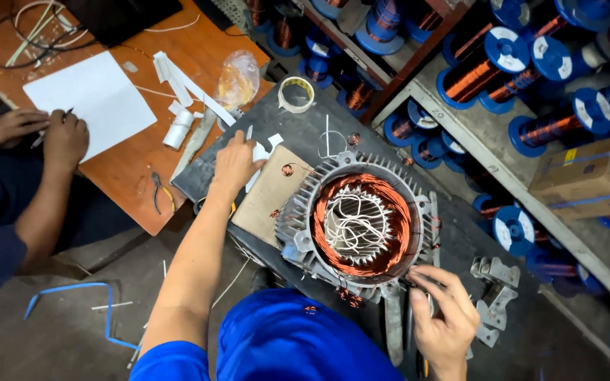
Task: The person works on a motor stator, using a hammer to tap the copper windings into place. They then insert white insulating paper into the slots between the windings and use a metal rod to press the paper down securely.
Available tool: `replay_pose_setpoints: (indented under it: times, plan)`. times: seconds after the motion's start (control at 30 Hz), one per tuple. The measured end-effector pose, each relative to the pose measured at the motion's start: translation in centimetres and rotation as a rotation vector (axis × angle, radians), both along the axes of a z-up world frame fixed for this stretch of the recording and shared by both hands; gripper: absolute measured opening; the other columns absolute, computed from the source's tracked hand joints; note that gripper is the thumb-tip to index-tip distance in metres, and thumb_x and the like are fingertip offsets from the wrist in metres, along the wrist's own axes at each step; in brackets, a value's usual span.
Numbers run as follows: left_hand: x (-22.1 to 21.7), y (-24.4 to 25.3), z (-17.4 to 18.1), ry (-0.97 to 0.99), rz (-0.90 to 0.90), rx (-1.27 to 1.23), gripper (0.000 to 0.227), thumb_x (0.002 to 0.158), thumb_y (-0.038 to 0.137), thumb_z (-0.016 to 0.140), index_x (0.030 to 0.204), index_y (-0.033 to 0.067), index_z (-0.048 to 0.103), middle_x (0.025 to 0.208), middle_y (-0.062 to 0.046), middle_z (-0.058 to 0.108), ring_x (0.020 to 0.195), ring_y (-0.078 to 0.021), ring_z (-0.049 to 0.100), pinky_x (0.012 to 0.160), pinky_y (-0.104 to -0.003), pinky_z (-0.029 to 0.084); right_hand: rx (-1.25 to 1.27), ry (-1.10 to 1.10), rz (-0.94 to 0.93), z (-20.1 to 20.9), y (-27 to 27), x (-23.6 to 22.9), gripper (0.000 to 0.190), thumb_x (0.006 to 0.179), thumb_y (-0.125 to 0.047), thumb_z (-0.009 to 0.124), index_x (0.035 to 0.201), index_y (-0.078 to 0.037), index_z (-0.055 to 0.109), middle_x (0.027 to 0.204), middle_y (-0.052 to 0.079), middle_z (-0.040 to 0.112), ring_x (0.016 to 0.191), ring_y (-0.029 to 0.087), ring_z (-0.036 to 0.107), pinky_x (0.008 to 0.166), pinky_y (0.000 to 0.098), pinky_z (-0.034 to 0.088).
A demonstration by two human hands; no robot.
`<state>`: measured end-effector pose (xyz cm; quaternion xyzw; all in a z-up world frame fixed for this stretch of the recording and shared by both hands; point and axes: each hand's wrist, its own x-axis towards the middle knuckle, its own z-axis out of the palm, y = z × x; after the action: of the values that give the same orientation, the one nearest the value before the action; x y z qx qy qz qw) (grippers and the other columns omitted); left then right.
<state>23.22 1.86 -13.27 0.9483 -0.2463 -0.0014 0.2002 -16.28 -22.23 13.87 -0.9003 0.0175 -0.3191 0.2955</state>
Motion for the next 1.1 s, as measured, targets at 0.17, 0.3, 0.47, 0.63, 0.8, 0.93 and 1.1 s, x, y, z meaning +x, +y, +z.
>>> replay_pose_setpoints:
  times: [0.17, 0.3, 0.47, 0.63, 0.8, 0.93, 1.1]
  plan:
    - [1.7, 0.1, -2.7, -0.036, -0.032, -0.098, 0.063, 0.087, 0.041, 0.091, 0.120, -0.0055, 0.066, 0.114, -0.021, 0.056, 0.096, -0.0507, 0.066, 0.077, -0.064, 0.056, 0.006, 0.004, -0.039, 0.3, 0.6, -0.4, 0.024, 0.102, -0.017, 0.066, 0.106, 0.005, 0.077, 0.111, 0.024, 0.077, 0.098, 0.029, 0.079, 0.080, 0.0307, 0.060]
    - [2.2, -0.5, -4.5, -0.270, -0.121, 0.137, 0.024, 0.091, 0.025, 0.070, 0.099, 0.0034, 0.076, 0.108, -0.018, 0.067, 0.089, -0.0398, 0.073, 0.066, -0.054, 0.061, 0.017, 0.003, -0.040, 0.8, -0.2, -0.9, 0.026, 0.104, -0.017, 0.064, 0.106, 0.007, 0.076, 0.111, 0.025, 0.076, 0.100, 0.032, 0.079, 0.080, 0.0336, 0.063]
    - [1.9, -0.7, -1.4, -0.363, -0.010, 0.047, 0.013, 0.079, 0.016, 0.069, 0.083, 0.0037, 0.073, 0.086, -0.015, 0.068, 0.074, -0.0440, 0.069, 0.053, -0.055, 0.054, -0.023, -0.052, -0.057, 3.2, -1.6, 0.3, 0.029, 0.104, -0.015, 0.062, 0.103, 0.011, 0.075, 0.107, 0.027, 0.075, 0.095, 0.034, 0.078, 0.085, 0.0396, 0.065]
    - [-2.8, -0.7, 8.1, -0.069, 0.360, -0.735, 0.019, 0.094, 0.015, 0.063, 0.090, 0.0058, 0.080, 0.079, -0.006, 0.078, 0.079, -0.0199, 0.077, 0.069, -0.040, 0.052, -0.061, -0.124, -0.026, 4.1, -3.4, 1.7, 0.023, 0.103, -0.011, 0.066, 0.106, 0.012, 0.071, 0.107, 0.031, 0.072, 0.094, 0.037, 0.076, 0.082, 0.0399, 0.068]
    - [-12.3, 0.1, 25.4, 0.286, 0.610, -1.209, 0.012, 0.100, 0.014, 0.075, 0.106, 0.0042, 0.079, 0.081, -0.006, 0.077, 0.066, -0.0107, 0.071, 0.067, -0.024, 0.058, -0.196, -0.114, 0.201, 7.8, -3.4, 5.3, 0.022, 0.096, -0.003, 0.078, 0.113, 0.009, 0.070, 0.115, 0.030, 0.073, 0.101, 0.039, 0.078, 0.088, 0.0413, 0.068]
    - [-19.0, -3.2, 33.5, 0.370, 0.320, -1.359, 0.013, 0.094, 0.002, 0.080, 0.107, 0.0017, 0.078, 0.084, -0.010, 0.081, 0.071, -0.0142, 0.080, 0.066, -0.024, 0.063, -0.554, -0.078, 0.462, 10.7, -1.6, 9.7, 0.046, 0.101, -0.021, 0.087, 0.134, 0.004, 0.068, 0.139, 0.030, 0.063, 0.125, 0.043, 0.071, 0.111, 0.0541, 0.065]
    - [-19.8, -6.5, 35.6, 0.444, 0.026, -1.271, 0.006, 0.091, 0.005, 0.078, 0.097, 0.0073, 0.079, 0.087, -0.002, 0.081, 0.076, -0.0064, 0.071, 0.069, -0.021, 0.058, -0.740, -0.120, 0.465, 12.3, -1.4, 13.0, 0.031, 0.108, 0.007, 0.071, 0.136, 0.008, 0.057, 0.131, 0.031, 0.066, 0.105, 0.045, 0.072, 0.086, 0.0518, 0.064]
